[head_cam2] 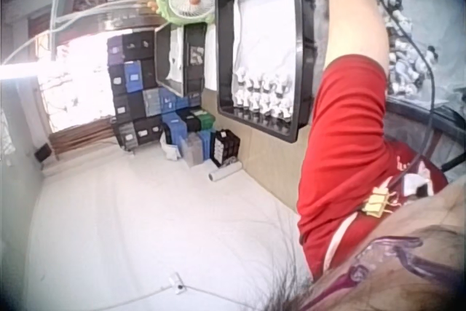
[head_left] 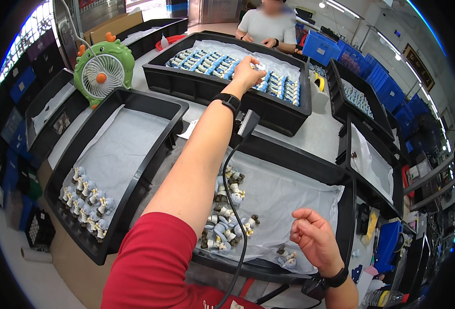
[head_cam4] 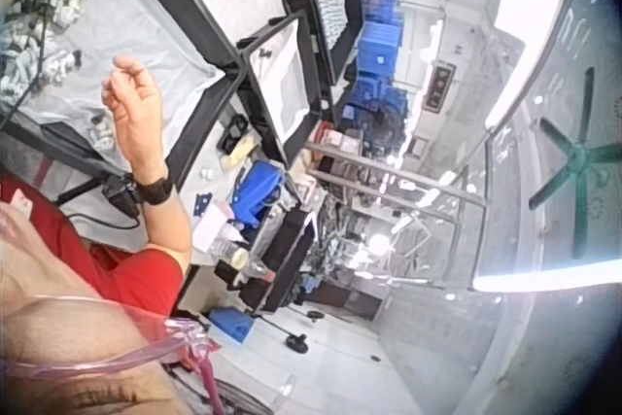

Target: Apply paint or sealant to small figurines using a brush.

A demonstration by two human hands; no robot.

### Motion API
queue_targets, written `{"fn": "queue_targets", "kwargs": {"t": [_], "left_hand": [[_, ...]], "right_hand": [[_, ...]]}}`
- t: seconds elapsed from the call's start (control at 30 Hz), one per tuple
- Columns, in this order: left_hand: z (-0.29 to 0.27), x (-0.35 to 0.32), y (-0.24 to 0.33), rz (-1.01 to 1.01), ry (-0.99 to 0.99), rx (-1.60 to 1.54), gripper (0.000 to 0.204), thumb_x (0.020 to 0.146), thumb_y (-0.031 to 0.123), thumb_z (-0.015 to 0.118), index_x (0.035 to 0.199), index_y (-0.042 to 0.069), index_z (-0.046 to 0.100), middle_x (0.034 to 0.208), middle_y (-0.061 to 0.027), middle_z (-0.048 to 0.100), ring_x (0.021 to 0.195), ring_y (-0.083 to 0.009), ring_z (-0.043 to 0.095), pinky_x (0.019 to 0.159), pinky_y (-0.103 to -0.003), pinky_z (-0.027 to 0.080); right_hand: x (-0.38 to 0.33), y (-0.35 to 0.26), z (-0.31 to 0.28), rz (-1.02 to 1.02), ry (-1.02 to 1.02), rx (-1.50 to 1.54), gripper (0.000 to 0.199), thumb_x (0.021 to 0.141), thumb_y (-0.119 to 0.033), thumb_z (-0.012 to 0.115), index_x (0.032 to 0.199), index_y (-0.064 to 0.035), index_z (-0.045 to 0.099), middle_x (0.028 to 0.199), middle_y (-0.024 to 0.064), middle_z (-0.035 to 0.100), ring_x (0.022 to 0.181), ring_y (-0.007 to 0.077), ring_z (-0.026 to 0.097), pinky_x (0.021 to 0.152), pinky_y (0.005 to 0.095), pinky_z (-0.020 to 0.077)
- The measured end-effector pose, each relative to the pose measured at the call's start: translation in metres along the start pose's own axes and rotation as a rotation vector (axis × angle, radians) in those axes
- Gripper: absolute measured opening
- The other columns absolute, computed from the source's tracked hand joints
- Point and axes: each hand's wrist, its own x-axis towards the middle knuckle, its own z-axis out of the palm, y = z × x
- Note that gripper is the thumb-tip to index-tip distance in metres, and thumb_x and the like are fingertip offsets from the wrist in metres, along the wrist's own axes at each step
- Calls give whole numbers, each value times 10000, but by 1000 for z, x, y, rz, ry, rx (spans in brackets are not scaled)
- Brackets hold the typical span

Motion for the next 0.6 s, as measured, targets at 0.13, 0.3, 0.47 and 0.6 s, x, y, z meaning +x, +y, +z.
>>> {"fn": "queue_targets", "kwargs": {"t": [0.13,0.3,0.47,0.6], "left_hand": [[1,-1,-4,16,10,10,384,640,111,754,931,36,515,741,-116,616,542,-154,613,472,-258,504],[2,-4,-2,-24,-50,84,308,706,105,723,926,44,517,723,-40,559,603,-87,554,516,-216,508],[-1,1,-8,88,-61,87,327,670,183,696,921,48,535,660,-100,621,519,-145,612,482,-267,491],[2,0,-8,111,-74,155,311,685,177,681,927,50,533,642,-106,615,515,-155,611,491,-277,492]], "right_hand": [[0,0,0,3,-15,3,230,851,-70,545,1067,3,520,825,67,587,756,105,534,675,229,421],[1,-2,-1,11,-6,6,227,853,-72,544,1064,5,519,819,69,584,738,108,529,665,229,420],[0,-2,0,25,-28,0,231,856,-84,544,1068,4,516,817,67,582,727,110,530,660,226,420],[2,-1,-2,49,-12,-18,241,858,-93,542,1077,4,509,821,66,581,717,109,533,656,221,420]]}}
